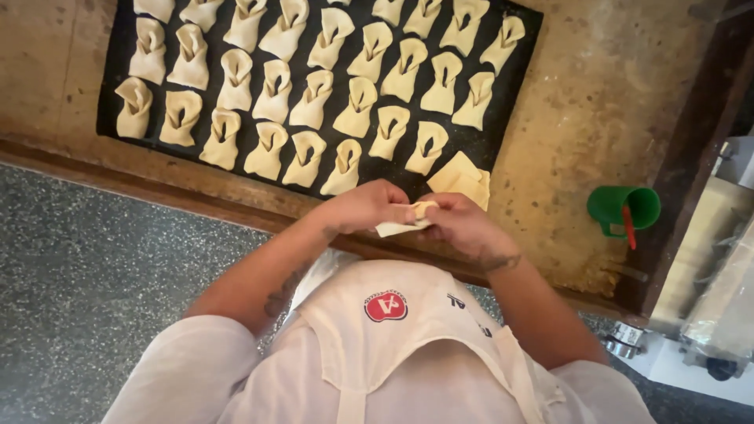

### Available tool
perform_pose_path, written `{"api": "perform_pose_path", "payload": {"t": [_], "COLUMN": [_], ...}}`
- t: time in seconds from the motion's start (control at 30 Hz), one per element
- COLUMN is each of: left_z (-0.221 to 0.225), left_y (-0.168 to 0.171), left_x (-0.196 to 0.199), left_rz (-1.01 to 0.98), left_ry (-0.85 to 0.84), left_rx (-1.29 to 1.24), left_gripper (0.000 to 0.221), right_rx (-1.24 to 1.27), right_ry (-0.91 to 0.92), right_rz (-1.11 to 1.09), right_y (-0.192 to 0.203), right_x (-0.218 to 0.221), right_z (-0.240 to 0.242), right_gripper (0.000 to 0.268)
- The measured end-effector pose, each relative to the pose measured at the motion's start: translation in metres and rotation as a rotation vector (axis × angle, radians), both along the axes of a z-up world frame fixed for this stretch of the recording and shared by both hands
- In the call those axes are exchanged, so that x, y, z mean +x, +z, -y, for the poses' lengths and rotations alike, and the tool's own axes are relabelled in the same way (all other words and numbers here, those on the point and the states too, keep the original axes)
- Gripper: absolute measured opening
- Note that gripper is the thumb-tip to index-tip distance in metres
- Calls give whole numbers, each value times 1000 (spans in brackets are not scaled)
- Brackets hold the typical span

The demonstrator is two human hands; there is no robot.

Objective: Shaping pre-cut dough pieces into twists, arranging them on a baking tray, and brushing them with a liquid.

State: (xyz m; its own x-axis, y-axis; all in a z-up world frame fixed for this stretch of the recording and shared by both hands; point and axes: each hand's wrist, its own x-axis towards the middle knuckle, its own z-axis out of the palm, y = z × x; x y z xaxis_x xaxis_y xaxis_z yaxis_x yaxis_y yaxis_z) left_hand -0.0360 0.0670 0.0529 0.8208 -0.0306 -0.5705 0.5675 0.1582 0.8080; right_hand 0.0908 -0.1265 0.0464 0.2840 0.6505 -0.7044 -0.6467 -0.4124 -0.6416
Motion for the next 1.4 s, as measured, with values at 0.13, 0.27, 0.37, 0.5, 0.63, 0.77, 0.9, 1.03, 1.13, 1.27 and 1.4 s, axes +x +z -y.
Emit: {"api": "perform_pose_path", "payload": {"t": [0.13,0.27,0.37,0.5,0.63,0.77,0.9,1.03,1.13,1.27,1.4], "left_z": [6,9,3,11,22,23,22,18,21,22,17], "left_y": [-1,-11,-7,-29,-89,-91,-85,-53,-101,-100,-42], "left_x": [-3,-10,-13,-36,-48,-36,-34,-51,-57,-63,-64], "left_rz": [171,230,145,51,178,312,376,372,354,341,343], "left_ry": [160,209,-46,-332,-312,-362,-346,-339,-297,-282,-278], "left_rx": [131,239,545,1176,1299,1514,1605,1553,1541,1516,1445], "left_gripper": [25,36,52,40,13,10,11,8,12,11,10], "right_rx": [70,-74,-202,-296,-476,-546,-524,-483,-506,-366,-453], "right_ry": [87,172,284,476,450,385,289,262,356,415,439], "right_rz": [-173,127,592,1266,1297,1098,1068,1022,1099,1304,1652], "right_y": [-30,8,-18,-68,-65,-55,-87,-87,-105,-51,-39], "right_x": [14,14,19,20,2,-5,-4,-25,-25,-20,34], "right_z": [12,-23,-43,-49,-40,-52,-59,-64,-64,-38,36], "right_gripper": [29,25,27,44,34,33,24,18,21,17,20]}}
